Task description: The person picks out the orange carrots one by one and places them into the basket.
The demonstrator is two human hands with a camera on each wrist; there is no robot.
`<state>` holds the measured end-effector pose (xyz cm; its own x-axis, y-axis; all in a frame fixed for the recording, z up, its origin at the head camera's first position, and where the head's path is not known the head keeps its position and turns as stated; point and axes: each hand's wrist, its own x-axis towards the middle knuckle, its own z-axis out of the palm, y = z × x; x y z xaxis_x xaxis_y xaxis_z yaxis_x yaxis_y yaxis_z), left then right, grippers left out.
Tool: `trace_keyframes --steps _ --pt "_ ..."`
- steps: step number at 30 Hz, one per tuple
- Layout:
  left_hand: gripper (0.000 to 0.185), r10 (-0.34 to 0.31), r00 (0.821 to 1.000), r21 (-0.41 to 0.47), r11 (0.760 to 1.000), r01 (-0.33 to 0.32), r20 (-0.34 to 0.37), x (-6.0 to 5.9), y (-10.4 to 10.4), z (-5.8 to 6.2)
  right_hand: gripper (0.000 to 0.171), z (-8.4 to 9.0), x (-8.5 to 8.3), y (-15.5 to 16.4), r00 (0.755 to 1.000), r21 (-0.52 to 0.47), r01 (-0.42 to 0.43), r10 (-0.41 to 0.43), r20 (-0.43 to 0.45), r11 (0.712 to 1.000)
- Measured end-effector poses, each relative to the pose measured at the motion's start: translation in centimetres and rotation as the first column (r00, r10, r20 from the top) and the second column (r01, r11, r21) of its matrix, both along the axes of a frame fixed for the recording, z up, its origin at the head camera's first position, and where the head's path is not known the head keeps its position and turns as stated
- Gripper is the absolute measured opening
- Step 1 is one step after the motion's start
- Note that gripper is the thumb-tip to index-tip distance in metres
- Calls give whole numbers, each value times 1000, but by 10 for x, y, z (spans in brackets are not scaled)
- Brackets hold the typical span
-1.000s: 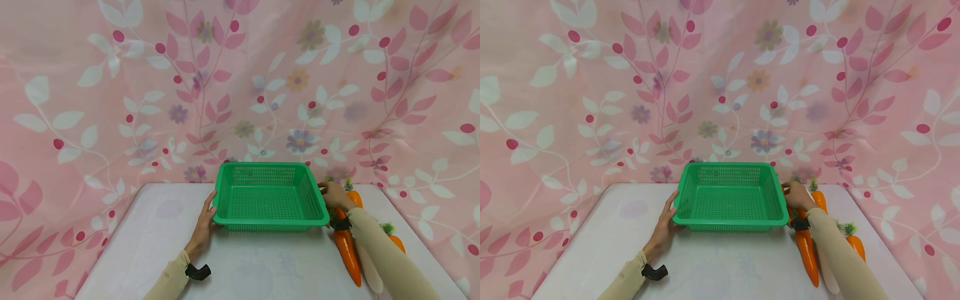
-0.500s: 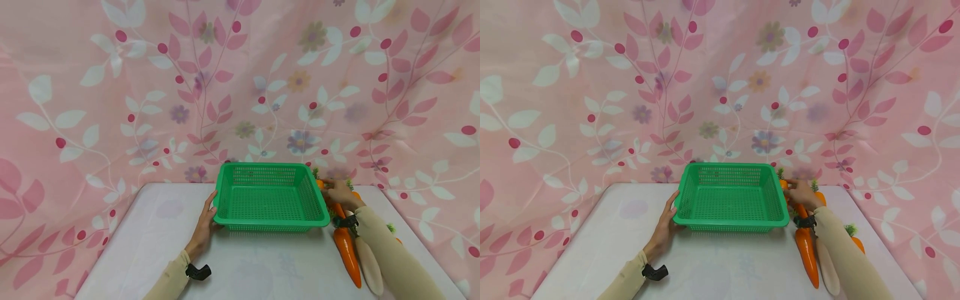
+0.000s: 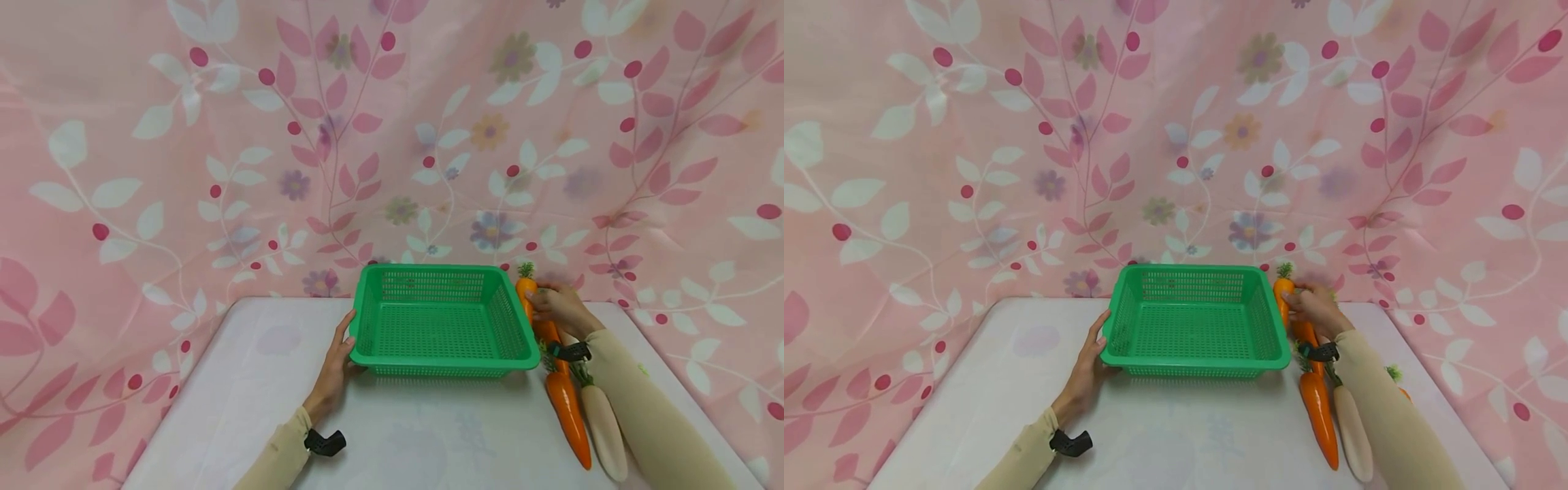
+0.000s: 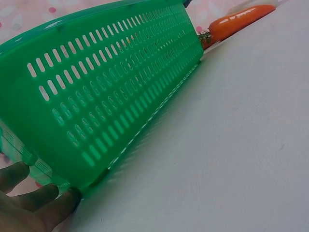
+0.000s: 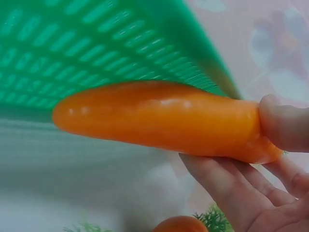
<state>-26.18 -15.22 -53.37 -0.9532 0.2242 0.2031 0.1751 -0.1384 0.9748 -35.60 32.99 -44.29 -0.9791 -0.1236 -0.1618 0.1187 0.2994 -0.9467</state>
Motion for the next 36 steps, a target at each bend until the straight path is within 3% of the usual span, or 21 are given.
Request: trace_keyframes --steps 11,15,20,23,31,36 --pt "52 -3 1000 -17 1000 2 -3 -1 -2 1 79 11 -3 15 1000 -126 3 -1 13 992" --pt "51 -10 1000 -10 1000 10 1 -1 -2 0 68 14 -4 21 1000 -204 3 3 25 979" --pt "51 -6 1000 -2 1000 6 -3 -1 -2 0 44 22 -5 23 997 -372 18 9 72 928" --pt "51 -16 1000 -1 1000 16 -7 -2 -2 0 38 26 -5 23 997 -446 -12 45 62 895" --pt "52 -22 1000 -2 1000 22 -8 -1 -2 1 58 32 -7 18 989 -573 -103 147 31 813" --pt "52 -22 1000 1 1000 22 -5 -1 -2 0 56 35 -8 7 983 -628 -136 186 14 766"
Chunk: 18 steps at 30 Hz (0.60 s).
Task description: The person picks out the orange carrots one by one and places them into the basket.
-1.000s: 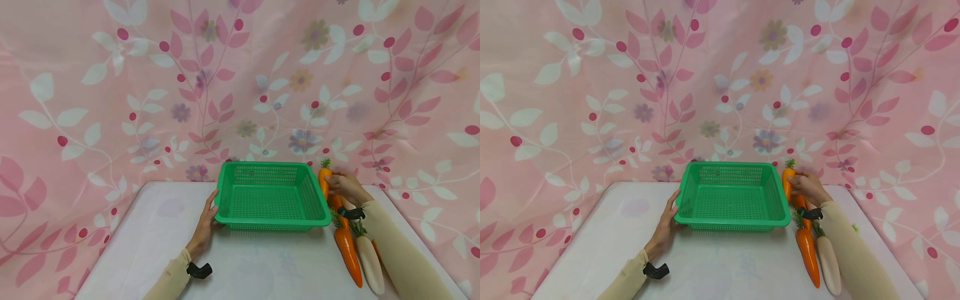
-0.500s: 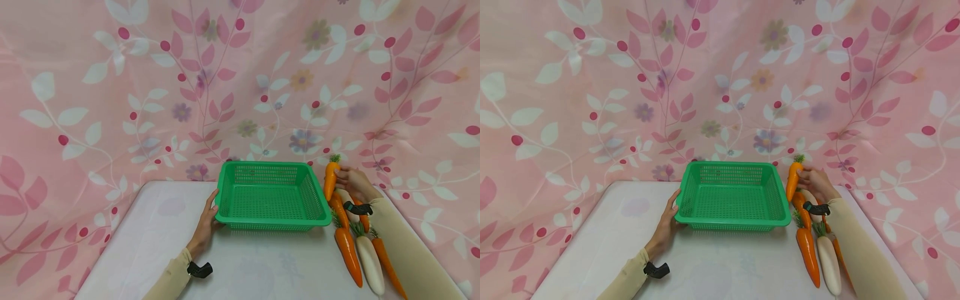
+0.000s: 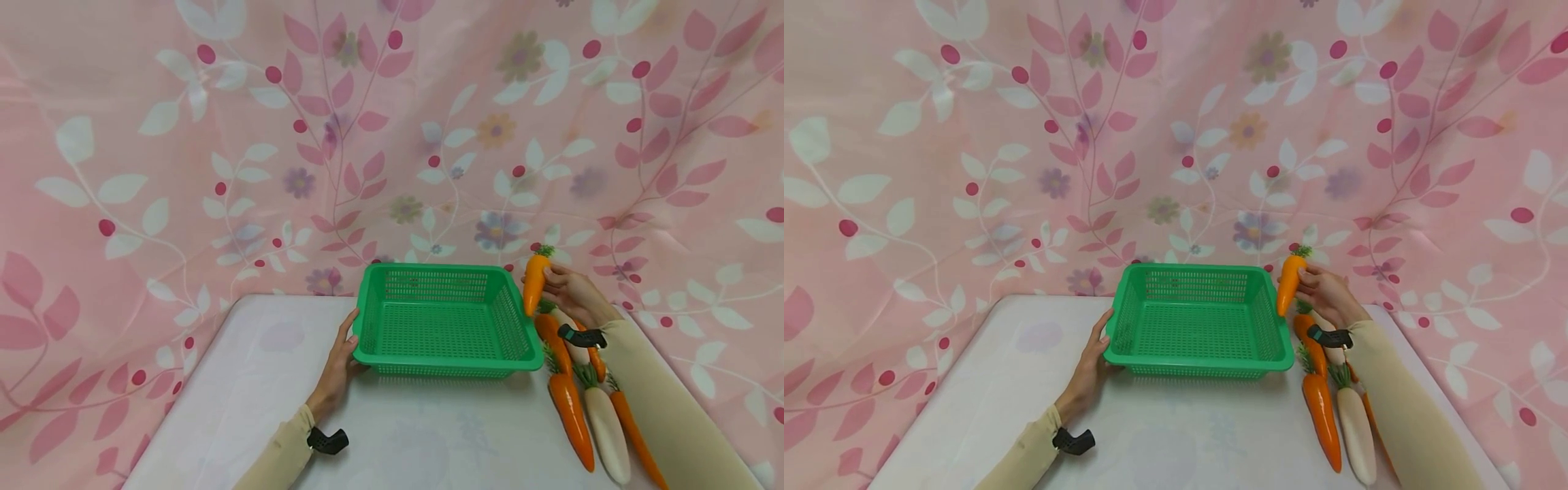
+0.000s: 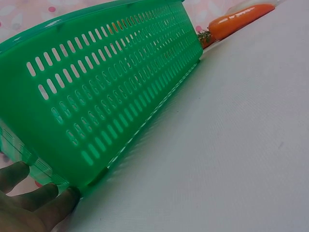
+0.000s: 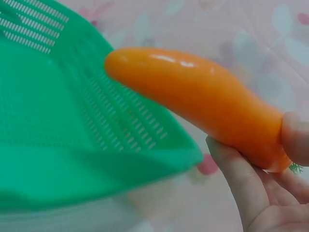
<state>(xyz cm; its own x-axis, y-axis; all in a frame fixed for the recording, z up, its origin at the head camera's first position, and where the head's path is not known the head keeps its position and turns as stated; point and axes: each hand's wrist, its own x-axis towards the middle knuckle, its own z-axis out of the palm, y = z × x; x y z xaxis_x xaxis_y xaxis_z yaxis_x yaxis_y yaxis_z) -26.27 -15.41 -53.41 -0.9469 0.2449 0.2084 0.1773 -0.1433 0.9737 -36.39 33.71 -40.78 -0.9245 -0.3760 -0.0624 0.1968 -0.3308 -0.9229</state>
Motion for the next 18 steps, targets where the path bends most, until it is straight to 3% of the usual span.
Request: trace_keyframes --steps 6,12,18 --pt "51 18 1000 1 1000 -18 12 1 0 0 56 1 -1 -14 999 -50 -48 48 -7 998" --pt "51 19 1000 1 1000 -20 13 1 0 -1 66 -1 -3 -28 997 -47 -50 53 60 998" --pt "51 18 1000 -20 1000 -18 10 0 0 -1 46 -3 -7 -42 996 -74 -56 61 63 996"
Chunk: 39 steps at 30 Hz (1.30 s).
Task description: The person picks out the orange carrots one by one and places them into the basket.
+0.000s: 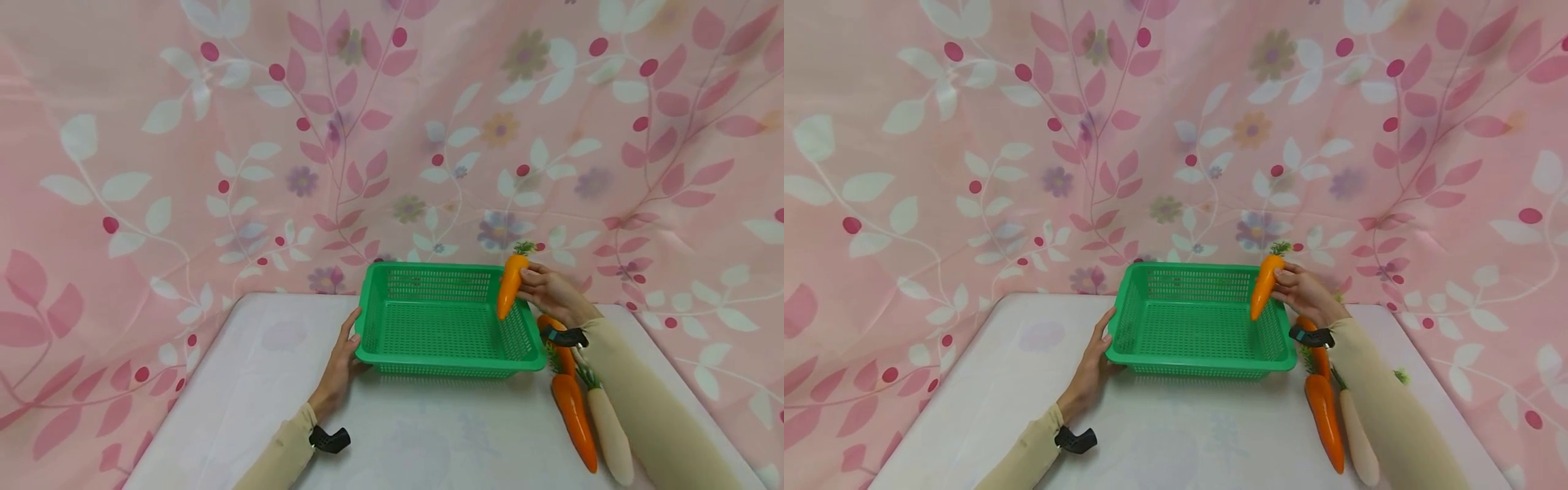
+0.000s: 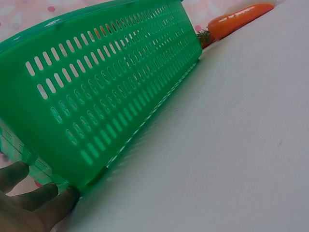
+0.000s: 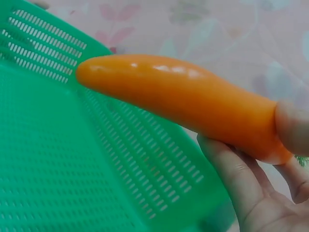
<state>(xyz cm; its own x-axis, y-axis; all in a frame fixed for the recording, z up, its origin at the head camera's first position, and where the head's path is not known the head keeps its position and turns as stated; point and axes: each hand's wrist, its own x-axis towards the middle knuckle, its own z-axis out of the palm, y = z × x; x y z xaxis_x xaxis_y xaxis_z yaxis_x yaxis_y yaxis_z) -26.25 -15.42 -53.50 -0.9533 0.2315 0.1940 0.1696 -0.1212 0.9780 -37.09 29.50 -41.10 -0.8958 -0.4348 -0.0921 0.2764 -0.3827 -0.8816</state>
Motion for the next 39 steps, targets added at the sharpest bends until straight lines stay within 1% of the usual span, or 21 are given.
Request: trace_keyframes --steps 3,7,11,14,16,18,22,25,32,39 --pt "51 3 1000 4 1000 -3 5 0 1 0 35 0 0 -7 1000 -11 11 -11 6 1000" --pt "50 5 1000 13 1000 -5 10 -1 2 1 32 1 2 -17 1000 4 15 -15 -2 1000" --pt "51 2 1000 17 1000 -2 12 -1 2 1 39 2 3 -29 1000 73 8 -7 -23 997" --pt "52 -4 1000 12 1000 4 8 -2 1 1 54 3 3 -37 999 122 -9 14 -41 992" --pt "52 -6 1000 5 1000 6 5 -2 1 1 62 2 3 -43 998 131 -28 35 -47 991" --pt "53 -7 1000 -4 1000 7 -2 -2 1 1 66 2 2 -48 997 123 -54 60 -47 991" --pt "53 -1 1000 -12 1000 1 -7 -2 0 2 66 0 0 -57 997 114 -73 77 -30 991" --pt "52 5 1000 -1 1000 -5 6 -1 1 2 65 -2 -2 -64 997 119 -69 71 -13 990" --pt "50 13 1000 15 1000 -13 16 0 2 3 62 -9 -3 -81 999 172 -40 39 7 984" --pt "50 10 1000 17 1000 -10 13 -1 1 0 63 -14 -1 -95 998 214 -61 62 0 975"
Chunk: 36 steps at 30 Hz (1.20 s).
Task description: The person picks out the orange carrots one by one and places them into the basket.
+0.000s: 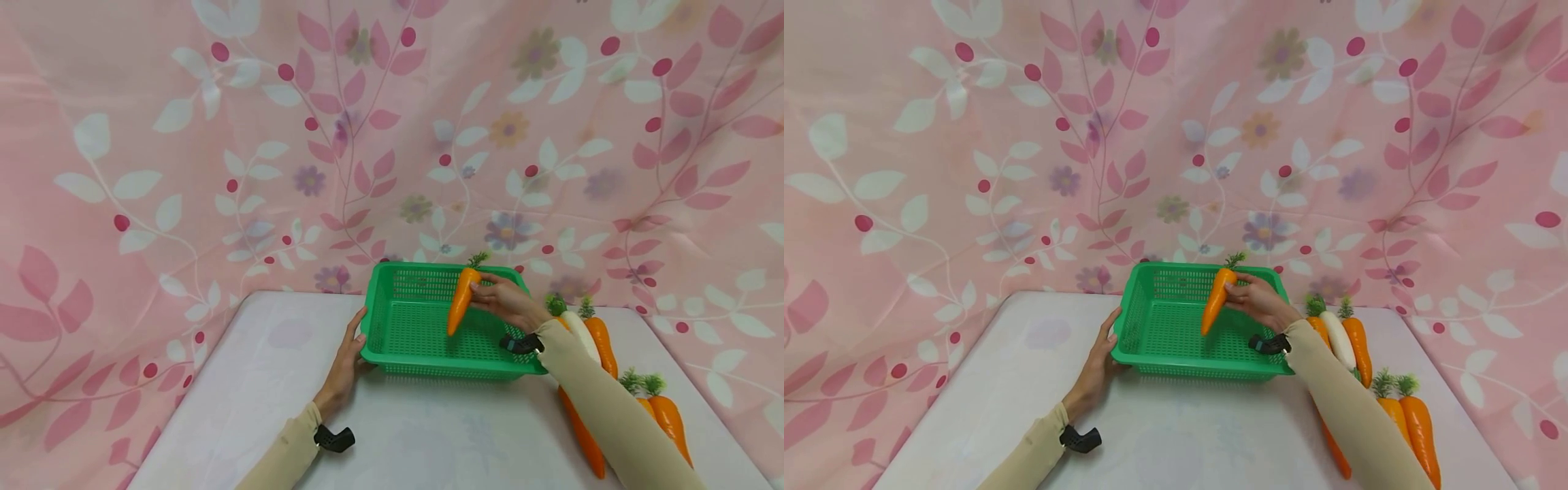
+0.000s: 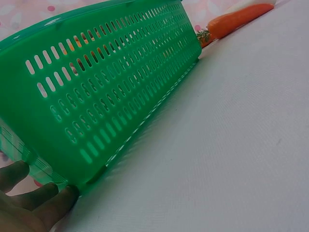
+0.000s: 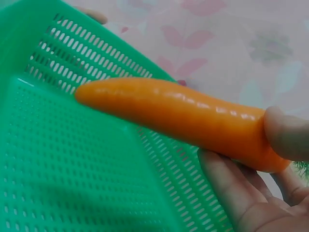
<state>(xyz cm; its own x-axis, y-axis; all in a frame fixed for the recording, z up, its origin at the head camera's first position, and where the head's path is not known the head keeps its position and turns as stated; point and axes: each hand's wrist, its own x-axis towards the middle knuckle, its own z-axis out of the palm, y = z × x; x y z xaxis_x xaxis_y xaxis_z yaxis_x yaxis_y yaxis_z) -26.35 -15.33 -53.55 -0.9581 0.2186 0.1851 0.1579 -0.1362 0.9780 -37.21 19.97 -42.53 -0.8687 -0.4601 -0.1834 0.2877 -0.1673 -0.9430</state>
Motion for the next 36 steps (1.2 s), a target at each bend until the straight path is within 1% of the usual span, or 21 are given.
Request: trace_keyframes --steps 5,11,15,24,30,36 --pt "50 -1 1000 6 1000 1 13 1 0 1 64 -3 1 -9 1000 13 -13 13 -3 1000" --pt "52 -30 999 6 1000 30 22 2 -1 3 60 -6 0 -20 999 36 -34 35 -20 999" --pt "53 -42 999 7 999 42 17 2 -2 4 60 -7 0 -27 999 40 -47 48 -21 998" --pt "51 -3 1000 8 1000 3 3 3 0 4 58 -4 0 -49 999 35 -49 49 -6 998" --pt "51 0 1000 -2 1000 0 0 2 1 2 63 -7 -2 -62 999 30 -48 48 17 998" --pt "51 -2 1000 -14 1000 2 -7 1 0 1 70 -8 -4 -73 997 0 -56 56 54 998"
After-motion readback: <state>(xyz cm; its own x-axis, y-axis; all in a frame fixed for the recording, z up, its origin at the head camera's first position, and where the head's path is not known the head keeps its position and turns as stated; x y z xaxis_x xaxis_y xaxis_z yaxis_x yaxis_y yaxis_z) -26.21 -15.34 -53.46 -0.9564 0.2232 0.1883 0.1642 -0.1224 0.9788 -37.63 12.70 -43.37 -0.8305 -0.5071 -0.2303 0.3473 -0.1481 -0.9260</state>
